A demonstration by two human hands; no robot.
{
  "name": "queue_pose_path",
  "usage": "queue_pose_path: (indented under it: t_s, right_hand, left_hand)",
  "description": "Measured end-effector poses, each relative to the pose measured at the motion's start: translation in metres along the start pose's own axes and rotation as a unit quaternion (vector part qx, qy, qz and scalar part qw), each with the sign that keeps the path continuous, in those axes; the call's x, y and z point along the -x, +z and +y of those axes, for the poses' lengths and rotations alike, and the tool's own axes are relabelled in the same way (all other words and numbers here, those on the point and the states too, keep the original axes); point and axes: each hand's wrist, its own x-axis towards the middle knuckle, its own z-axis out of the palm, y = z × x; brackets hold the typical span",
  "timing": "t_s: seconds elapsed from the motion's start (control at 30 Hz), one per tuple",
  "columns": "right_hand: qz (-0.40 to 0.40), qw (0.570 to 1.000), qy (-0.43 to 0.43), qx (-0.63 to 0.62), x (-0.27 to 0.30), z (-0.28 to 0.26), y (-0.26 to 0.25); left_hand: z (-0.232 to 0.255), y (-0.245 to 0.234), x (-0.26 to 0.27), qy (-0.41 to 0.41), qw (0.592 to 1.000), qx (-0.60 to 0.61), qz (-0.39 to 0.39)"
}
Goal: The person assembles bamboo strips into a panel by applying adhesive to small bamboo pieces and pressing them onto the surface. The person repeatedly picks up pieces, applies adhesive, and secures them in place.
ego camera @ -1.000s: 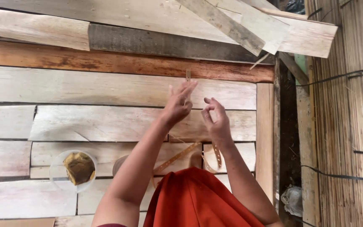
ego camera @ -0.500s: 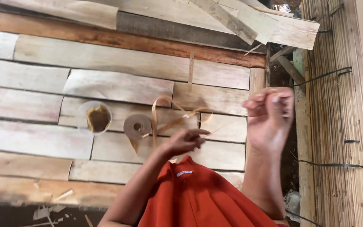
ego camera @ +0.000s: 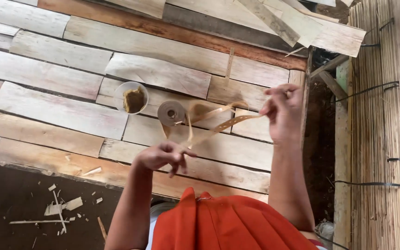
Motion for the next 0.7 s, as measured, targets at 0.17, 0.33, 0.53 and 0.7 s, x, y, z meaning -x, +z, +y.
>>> queue_pose_path:
  t_s: [0.17,0.33,0.53,0.7]
  right_hand:
    - [-0.006,0.980,0.125,0.156,-0.021,0.136,0.017]
    - [0.030,0.966,0.159,0.204,-0.030,0.212,0.053]
    - [0.106,0.967,0.074,0.221,-0.047,0.266,0.074]
    - [-0.026,0.893,0.097,0.439,-0.030,0.281,0.125]
  left_hand:
    - [0.109,0.023,0.052,0.212,0.970,-0.080,-0.093]
    - [0.154,0.002,0.144,0.401,0.902,-0.109,-0.112]
    - [0.182,-0.042,0.197,0.271,0.939,-0.203,0.067]
    - [0.179,-0.066,0.138,0.001,0.928,-0.334,0.167]
